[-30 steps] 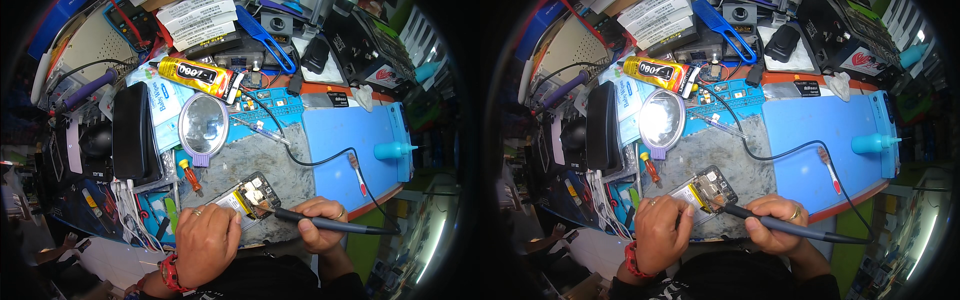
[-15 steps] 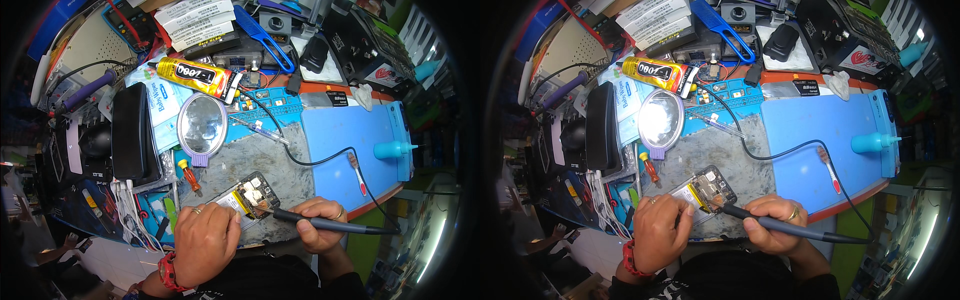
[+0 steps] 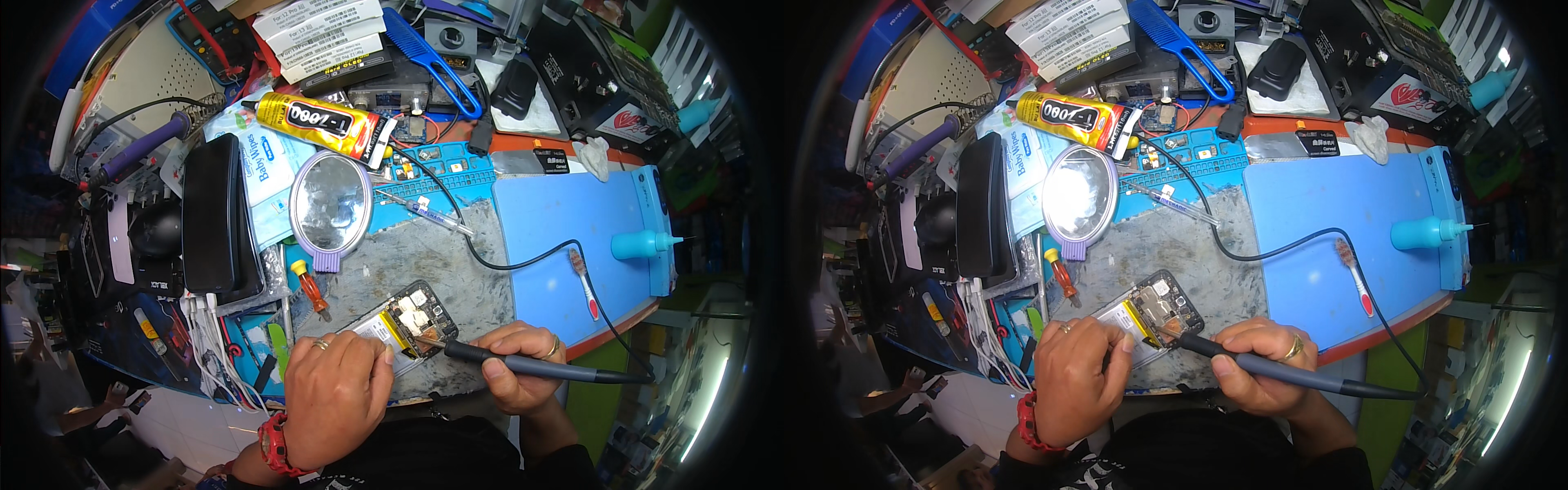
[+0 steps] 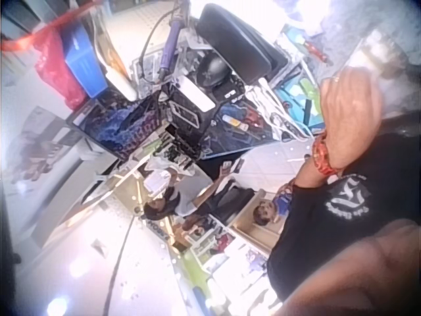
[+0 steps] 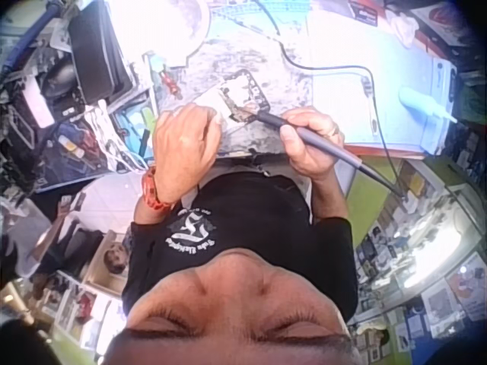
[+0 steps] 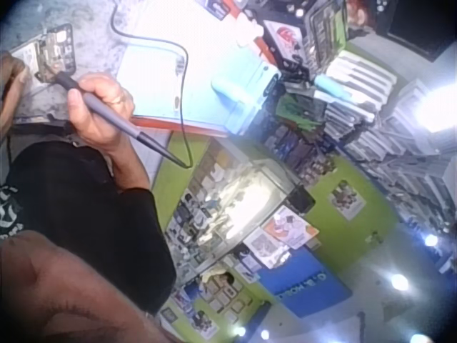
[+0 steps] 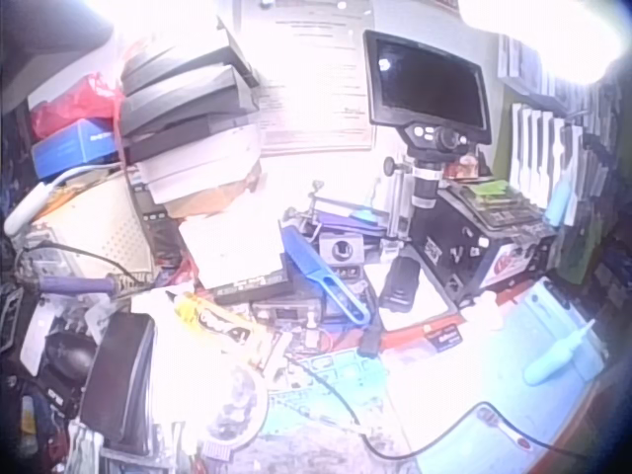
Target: The person uses a soldering iron and tweezers to work on the internal components of a disassembled smartphone placed on a cluttered workbench. They repeatedly apply heat to small areas of the motherboard while holding the device steady with their other hand.
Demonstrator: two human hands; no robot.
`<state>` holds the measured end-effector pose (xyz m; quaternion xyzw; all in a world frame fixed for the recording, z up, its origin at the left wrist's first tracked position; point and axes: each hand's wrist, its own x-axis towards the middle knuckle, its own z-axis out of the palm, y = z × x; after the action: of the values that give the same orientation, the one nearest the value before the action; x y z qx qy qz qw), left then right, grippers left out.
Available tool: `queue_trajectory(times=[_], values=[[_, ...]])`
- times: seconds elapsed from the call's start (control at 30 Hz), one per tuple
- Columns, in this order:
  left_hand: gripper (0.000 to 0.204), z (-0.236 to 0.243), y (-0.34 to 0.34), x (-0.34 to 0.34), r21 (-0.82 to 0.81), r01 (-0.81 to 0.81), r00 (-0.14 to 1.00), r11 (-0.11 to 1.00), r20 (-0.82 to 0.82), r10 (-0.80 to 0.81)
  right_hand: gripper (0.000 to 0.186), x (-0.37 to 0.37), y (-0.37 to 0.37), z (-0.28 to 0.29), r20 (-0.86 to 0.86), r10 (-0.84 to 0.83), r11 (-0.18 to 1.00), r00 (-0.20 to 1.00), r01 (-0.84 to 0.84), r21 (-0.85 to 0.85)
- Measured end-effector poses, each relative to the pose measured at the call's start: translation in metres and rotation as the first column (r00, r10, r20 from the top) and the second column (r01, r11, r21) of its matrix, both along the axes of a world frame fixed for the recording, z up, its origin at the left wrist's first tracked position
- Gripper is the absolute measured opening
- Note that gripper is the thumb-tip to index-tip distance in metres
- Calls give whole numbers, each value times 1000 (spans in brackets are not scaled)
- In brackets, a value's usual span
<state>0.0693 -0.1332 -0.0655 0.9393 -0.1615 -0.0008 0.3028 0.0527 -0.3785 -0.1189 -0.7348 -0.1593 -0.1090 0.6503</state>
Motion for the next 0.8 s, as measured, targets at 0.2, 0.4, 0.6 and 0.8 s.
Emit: queue_trajectory(times=[0.2,0.4,0.6,0.8], values=[[12,1,1,0,21,8,1000,1000,-16,-8,25,-1,0,1,-15,-14,1000,1000,14,10],[12,0,0,0,5,1,1000,1000,0,-1,25,0,0,2,-12,-15,1000,1000,15,8],[12,0,0,0,13,-4,1000,1000,-7,4,25,0,0,3,-5,-11,1000,1000,11,-11],[12,-1,0,-1,8,-9,1000,1000,2,9,26,0,0,1,-1,-8,1000,1000,8,-3]])
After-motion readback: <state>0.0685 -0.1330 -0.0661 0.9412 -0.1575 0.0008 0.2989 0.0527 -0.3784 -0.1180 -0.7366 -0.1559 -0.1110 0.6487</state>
